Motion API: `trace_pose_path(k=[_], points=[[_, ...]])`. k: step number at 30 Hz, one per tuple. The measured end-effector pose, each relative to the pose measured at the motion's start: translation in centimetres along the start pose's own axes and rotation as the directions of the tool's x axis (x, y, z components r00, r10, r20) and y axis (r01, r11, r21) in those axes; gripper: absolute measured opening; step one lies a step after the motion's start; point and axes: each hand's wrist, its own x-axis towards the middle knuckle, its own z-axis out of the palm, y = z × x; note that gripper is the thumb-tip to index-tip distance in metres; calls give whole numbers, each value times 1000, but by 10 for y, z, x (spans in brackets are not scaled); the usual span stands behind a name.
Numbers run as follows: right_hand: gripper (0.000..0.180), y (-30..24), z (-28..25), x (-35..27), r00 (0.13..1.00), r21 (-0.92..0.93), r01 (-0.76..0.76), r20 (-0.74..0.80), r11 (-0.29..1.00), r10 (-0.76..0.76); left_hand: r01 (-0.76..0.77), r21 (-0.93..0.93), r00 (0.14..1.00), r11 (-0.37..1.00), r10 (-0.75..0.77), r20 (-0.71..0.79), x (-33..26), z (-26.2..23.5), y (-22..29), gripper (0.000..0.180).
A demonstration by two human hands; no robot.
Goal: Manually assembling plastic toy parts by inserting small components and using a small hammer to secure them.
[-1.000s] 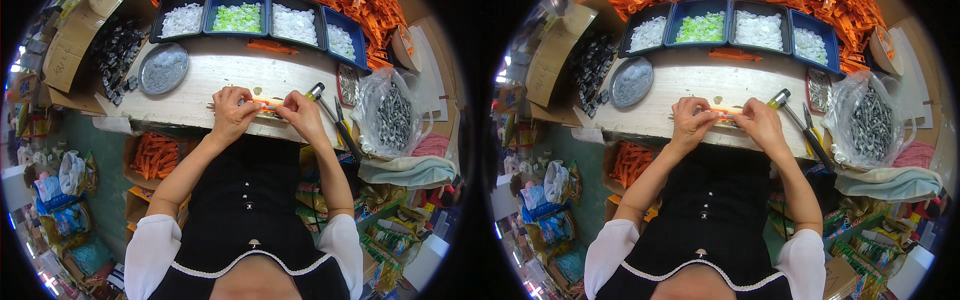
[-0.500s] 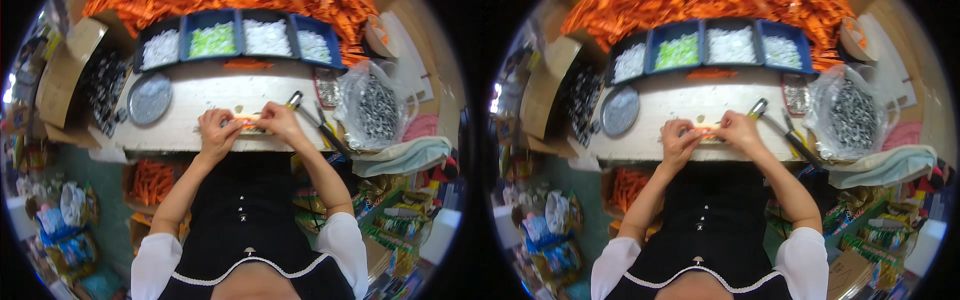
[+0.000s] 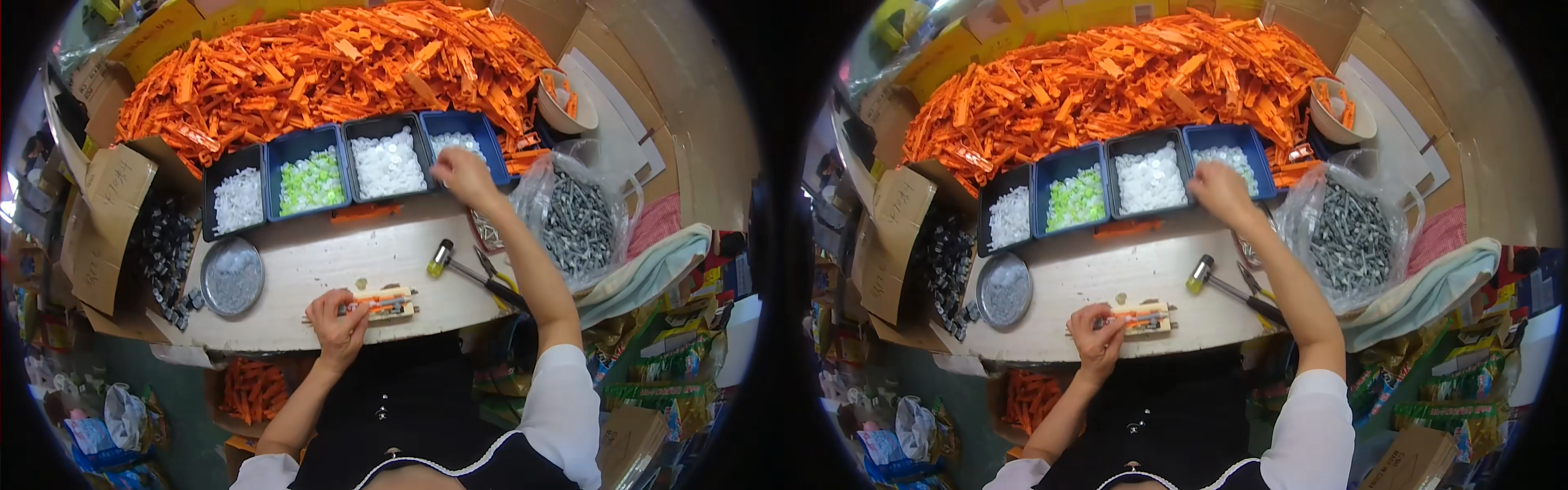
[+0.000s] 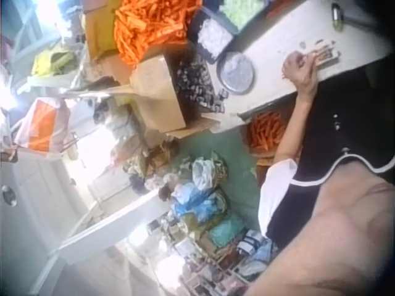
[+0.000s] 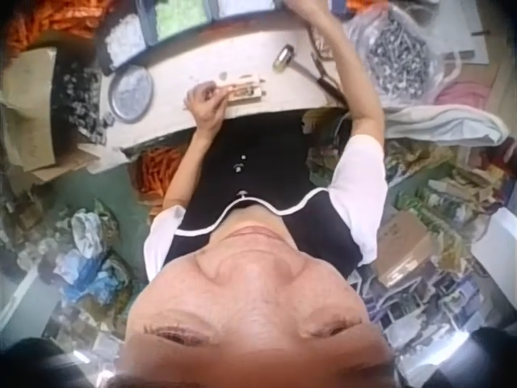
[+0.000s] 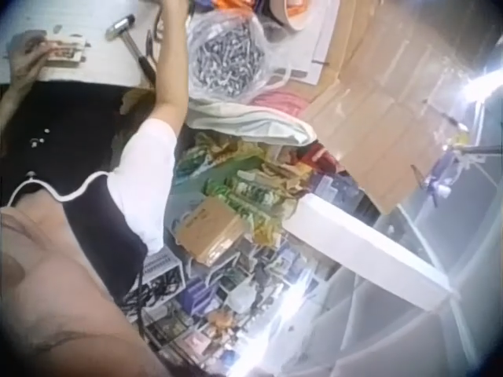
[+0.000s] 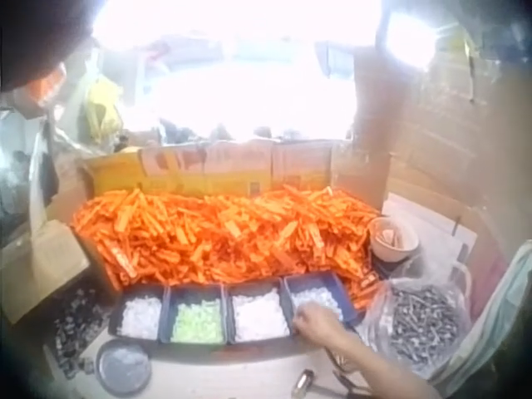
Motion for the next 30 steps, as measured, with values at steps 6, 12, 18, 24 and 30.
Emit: trace_pose_path(k=[6, 12, 18, 24, 30], points=[[23, 18, 18, 113, 937, -263, -92, -349, 960, -6, -10, 2, 1000, 1000, 10, 25, -4, -1, 5, 20], [30, -2, 14, 112, 854, -350, 47, -471, 936, -220, 8, 21, 999, 1000, -9, 31, -7, -1, 5, 19], [35, -50, -15, -10, 974, 282, 219, -126, 934, -191, 4, 70, 1000, 998, -4, 6, -8, 6, -9, 21], [34, -73, 15, -141, 954, 55, 256, 146, 965, -261, 69, -88, 997, 994, -72, -34, -4, 1, -9, 39], [34, -116, 36, -163, 909, 47, 385, 156, 922, -387, 164, -170, 986, 972, -166, 4, -20, -19, -8, 55]])
